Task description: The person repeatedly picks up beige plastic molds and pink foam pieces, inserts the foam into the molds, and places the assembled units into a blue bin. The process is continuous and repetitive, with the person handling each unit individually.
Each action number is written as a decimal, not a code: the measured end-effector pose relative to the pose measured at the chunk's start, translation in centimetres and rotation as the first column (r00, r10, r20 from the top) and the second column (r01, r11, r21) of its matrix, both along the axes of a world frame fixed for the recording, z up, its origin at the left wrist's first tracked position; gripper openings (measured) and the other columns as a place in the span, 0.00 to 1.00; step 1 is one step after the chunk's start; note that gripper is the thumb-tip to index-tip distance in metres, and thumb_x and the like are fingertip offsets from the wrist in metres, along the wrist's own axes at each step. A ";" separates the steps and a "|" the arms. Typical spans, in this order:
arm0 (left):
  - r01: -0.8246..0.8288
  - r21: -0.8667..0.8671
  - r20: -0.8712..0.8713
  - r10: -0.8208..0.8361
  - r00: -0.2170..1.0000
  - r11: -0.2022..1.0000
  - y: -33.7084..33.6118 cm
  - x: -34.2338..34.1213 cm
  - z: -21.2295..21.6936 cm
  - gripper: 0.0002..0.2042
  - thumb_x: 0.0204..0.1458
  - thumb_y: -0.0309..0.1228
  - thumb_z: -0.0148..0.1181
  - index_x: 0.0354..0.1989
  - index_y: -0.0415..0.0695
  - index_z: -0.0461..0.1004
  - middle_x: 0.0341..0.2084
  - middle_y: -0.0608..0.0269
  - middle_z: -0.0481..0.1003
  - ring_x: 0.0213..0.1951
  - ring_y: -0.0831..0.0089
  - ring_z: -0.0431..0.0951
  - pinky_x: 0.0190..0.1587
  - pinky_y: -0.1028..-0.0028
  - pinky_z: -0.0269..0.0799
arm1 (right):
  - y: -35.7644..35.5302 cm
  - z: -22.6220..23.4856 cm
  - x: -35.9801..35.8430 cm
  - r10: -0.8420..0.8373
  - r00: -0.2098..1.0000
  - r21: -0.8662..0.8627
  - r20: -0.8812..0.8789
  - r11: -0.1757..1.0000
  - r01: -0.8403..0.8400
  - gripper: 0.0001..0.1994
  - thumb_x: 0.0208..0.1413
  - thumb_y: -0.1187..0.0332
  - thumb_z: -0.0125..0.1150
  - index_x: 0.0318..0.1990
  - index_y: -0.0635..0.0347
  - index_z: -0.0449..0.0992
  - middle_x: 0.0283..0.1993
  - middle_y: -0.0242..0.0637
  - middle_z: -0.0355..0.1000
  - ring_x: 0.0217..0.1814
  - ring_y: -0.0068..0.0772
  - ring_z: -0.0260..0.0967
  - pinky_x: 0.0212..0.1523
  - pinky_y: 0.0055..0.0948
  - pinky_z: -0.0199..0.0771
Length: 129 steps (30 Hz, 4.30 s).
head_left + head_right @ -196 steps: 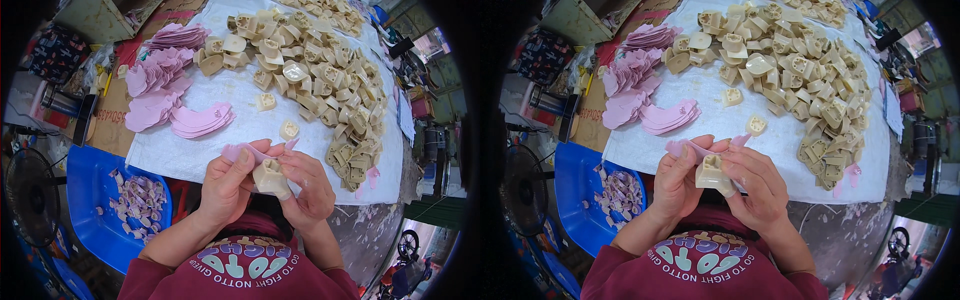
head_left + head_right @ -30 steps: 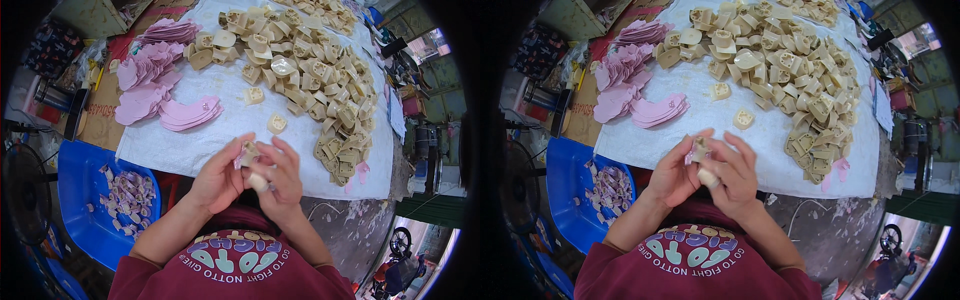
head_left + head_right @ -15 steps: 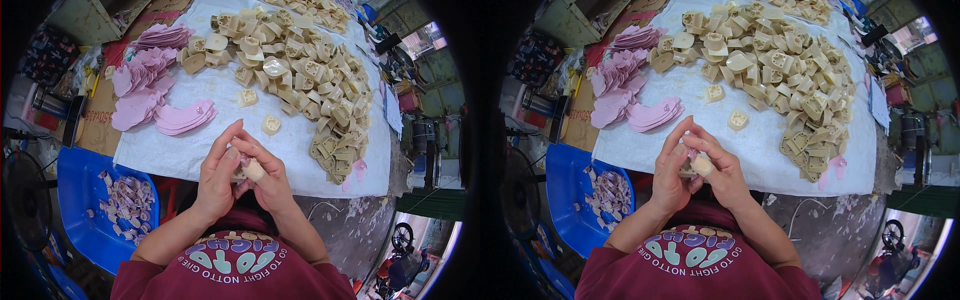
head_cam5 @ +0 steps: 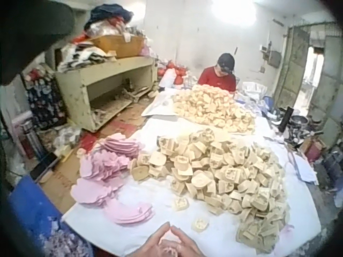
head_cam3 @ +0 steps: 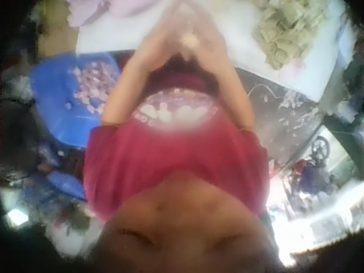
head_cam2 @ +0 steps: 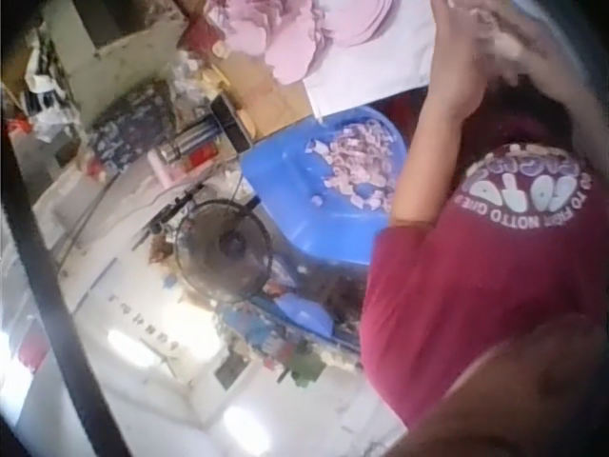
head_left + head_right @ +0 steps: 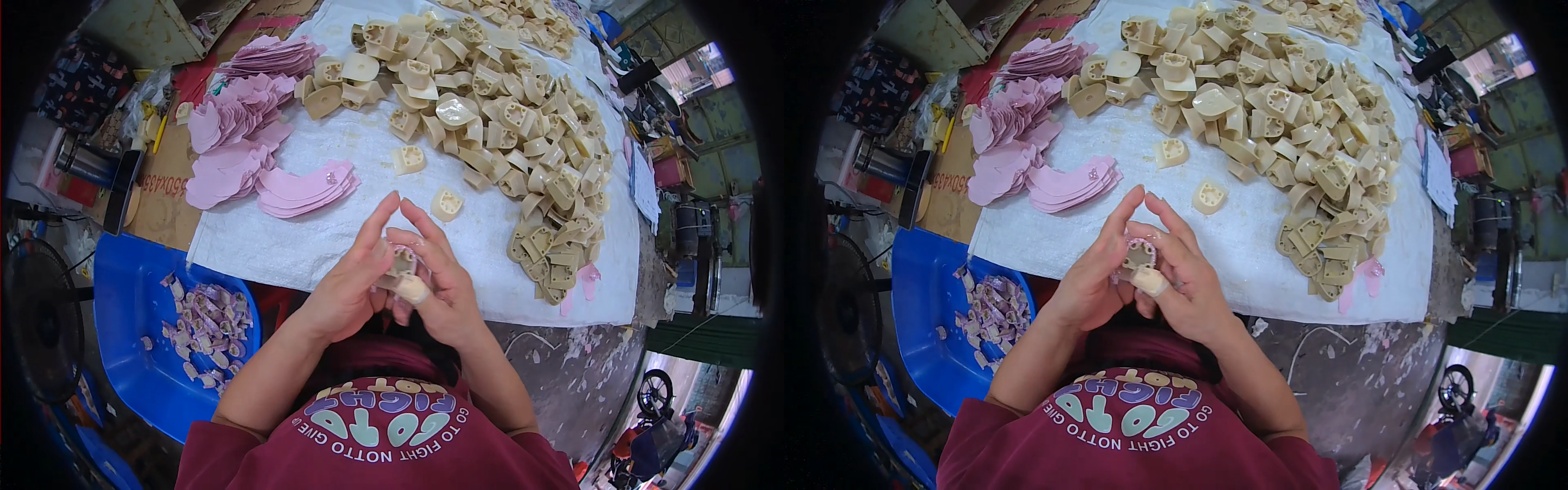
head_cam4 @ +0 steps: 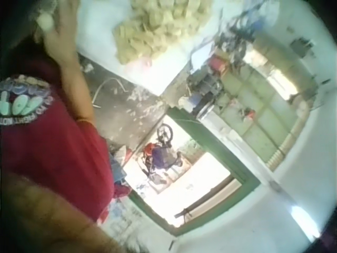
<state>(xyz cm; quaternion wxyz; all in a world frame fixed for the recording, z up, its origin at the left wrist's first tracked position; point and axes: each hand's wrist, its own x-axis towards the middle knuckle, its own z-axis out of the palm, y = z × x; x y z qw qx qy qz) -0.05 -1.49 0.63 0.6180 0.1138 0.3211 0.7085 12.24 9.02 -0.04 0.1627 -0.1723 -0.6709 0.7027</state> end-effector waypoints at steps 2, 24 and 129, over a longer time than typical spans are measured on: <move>0.053 0.041 -0.099 -0.049 0.994 0.998 -0.5 -0.1 -0.7 0.32 0.64 0.39 0.46 0.73 0.54 0.37 0.38 0.59 0.70 0.27 0.74 0.72 0.29 0.76 0.71 | 0.0 0.3 0.1 0.014 1.000 -0.155 0.014 0.988 -0.012 0.24 0.58 0.70 0.56 0.62 0.63 0.65 0.73 0.45 0.47 0.65 0.34 0.61 0.54 0.27 0.68; 0.186 0.115 -0.986 0.134 -0.098 0.976 -0.1 -1.8 0.1 0.41 0.36 0.17 0.66 0.65 0.44 0.57 0.44 0.51 0.70 0.43 0.52 0.73 0.43 0.62 0.72 | 0.9 -0.6 1.5 -0.123 0.966 -0.471 0.227 0.854 0.220 0.18 0.63 0.63 0.55 0.55 0.64 0.73 0.47 0.36 0.75 0.46 0.27 0.74 0.45 0.28 0.78; -0.688 -0.418 -0.851 -0.521 0.068 0.593 -19.6 -9.6 -0.1 0.18 0.45 0.31 0.67 0.45 0.36 0.76 0.39 0.50 0.78 0.41 0.57 0.79 0.46 0.68 0.72 | 1.4 -2.6 -13.6 0.000 0.998 0.829 -0.060 0.558 0.050 0.05 0.50 0.73 0.63 0.34 0.61 0.79 0.34 0.39 0.74 0.38 0.40 0.71 0.40 0.34 0.71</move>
